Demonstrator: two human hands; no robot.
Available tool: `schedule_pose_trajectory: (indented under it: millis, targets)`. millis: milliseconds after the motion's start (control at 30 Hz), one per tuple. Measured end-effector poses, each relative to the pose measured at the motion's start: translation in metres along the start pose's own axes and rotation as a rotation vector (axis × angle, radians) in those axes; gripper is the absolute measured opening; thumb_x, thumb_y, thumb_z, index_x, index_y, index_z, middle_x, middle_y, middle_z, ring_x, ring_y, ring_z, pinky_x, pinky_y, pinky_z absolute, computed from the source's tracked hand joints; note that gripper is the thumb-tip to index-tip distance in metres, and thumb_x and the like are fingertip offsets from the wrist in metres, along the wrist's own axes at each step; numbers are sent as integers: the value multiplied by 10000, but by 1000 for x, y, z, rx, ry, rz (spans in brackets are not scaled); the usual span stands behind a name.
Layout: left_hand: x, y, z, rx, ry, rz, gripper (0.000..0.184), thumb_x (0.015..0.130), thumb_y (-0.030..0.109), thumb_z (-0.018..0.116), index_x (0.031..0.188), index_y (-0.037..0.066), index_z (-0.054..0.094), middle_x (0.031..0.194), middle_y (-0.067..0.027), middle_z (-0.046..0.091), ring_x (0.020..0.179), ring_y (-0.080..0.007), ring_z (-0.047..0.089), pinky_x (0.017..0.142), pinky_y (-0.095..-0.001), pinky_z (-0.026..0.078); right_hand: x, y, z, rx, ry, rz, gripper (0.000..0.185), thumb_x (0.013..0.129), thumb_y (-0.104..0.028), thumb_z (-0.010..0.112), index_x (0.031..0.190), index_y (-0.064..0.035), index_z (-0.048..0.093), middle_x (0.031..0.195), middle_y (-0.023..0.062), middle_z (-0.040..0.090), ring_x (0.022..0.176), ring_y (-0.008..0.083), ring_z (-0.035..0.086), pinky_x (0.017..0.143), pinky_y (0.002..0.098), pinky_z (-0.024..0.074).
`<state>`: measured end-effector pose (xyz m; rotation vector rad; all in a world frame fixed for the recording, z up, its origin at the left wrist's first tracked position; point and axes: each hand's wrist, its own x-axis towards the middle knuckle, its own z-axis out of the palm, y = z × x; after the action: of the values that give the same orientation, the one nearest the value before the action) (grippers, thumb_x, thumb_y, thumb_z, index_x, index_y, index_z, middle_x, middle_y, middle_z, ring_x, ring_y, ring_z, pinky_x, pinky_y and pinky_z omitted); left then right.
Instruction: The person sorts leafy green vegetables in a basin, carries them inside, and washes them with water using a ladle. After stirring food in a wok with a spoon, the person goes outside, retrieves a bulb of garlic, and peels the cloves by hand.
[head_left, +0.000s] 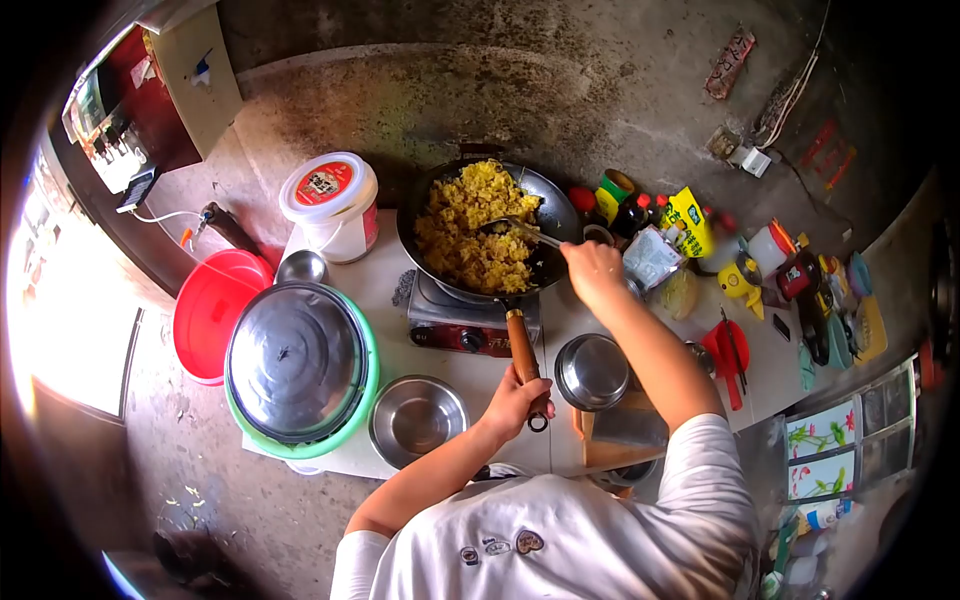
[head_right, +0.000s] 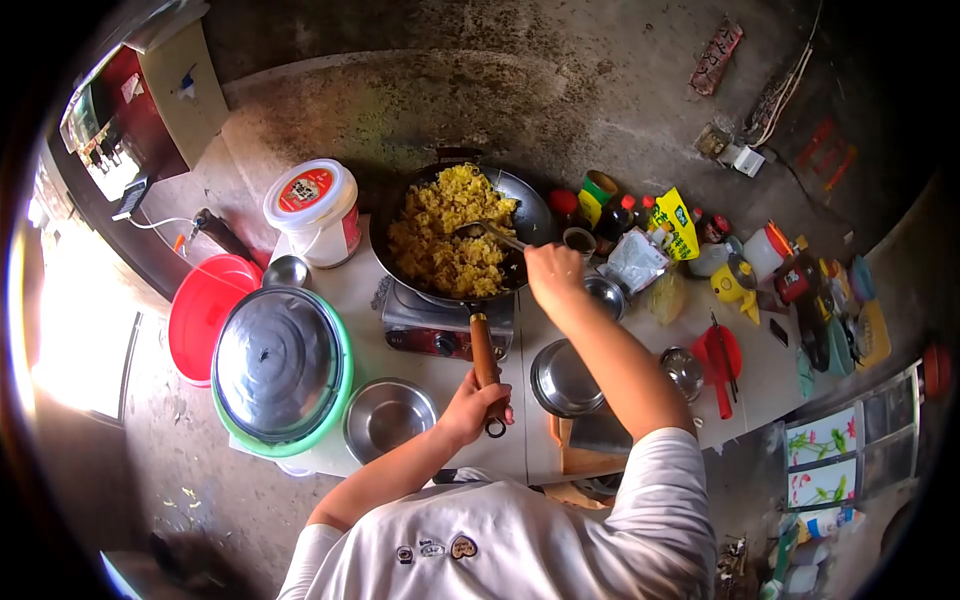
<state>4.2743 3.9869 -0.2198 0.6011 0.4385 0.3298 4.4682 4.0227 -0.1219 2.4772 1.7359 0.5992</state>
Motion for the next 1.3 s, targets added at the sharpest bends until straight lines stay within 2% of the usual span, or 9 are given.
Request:
schedule_pose_trajectory:
  millis: [167,267,400,500,633,700,933,1167,1300]
  targets:
    - [0,3,1,7,-7,-5,383,742,25,548,976,56,246,716,-107,463,495,-230,546,444,-335,480,-26,13,-66,-9,-142,13,152,722,-99,481,726,-86,632,674,128,614,661,259,625,551,340,492]
    - [-2,-2,2,5,24,-9,382,744,28,548,977,57,247,720,-106,463,497,-230,547,446,-338,481,-19,10,-16,-25,-149,-5,161,716,-100,484,657,-80,632,693,133,618,663,262,625,552,343,494]
    - [-1,1,1,12,14,14,337,731,31,559,950,56,303,686,-99,473,512,-231,546,465,-339,483,-7,22,-29,-29,-9,13,170,717,-91,482,640,-61,630,670,133,613,641,265,620,561,351,491]
    - [-1,1,1,4,22,6,334,733,31,556,948,57,303,685,-98,472,510,-230,545,465,-337,483,-22,16,-82,49,-40,23,195,761,-105,449,854,-136,618,667,141,586,659,302,597,566,397,469]
    - [-2,1,3,12,29,18,326,735,32,552,949,58,307,680,-97,471,506,-229,543,463,-336,482,-16,-15,-50,104,-111,-118,241,771,-98,448,936,-165,610,676,145,591,651,308,599,567,410,470]
    - [0,-2,-1,20,24,18,327,735,32,551,952,58,308,686,-98,471,505,-228,542,463,-337,482,-4,-39,-12,115,-40,-39,137,741,-81,471,759,-92,606,657,137,599,653,264,617,558,372,486]
    - [-1,1,3,17,36,9,341,729,30,551,969,56,310,675,-97,469,499,-230,540,457,-339,481,-24,-2,-69,129,-23,-81,153,738,-89,457,729,-93,609,654,130,597,636,281,611,565,375,481]
    - [-1,3,2,10,16,12,352,724,28,556,976,56,311,704,-104,474,505,-232,540,468,-343,480,-10,-4,-35,160,-9,-26,164,755,-122,464,725,-86,621,661,136,598,661,279,612,575,378,480]
    - [-2,3,2,18,35,-22,366,727,30,556,993,58,306,706,-104,473,514,-234,542,477,-347,480,-33,8,-94,49,-233,-95,192,780,-153,454,770,-106,639,681,133,606,673,284,612,590,376,483]
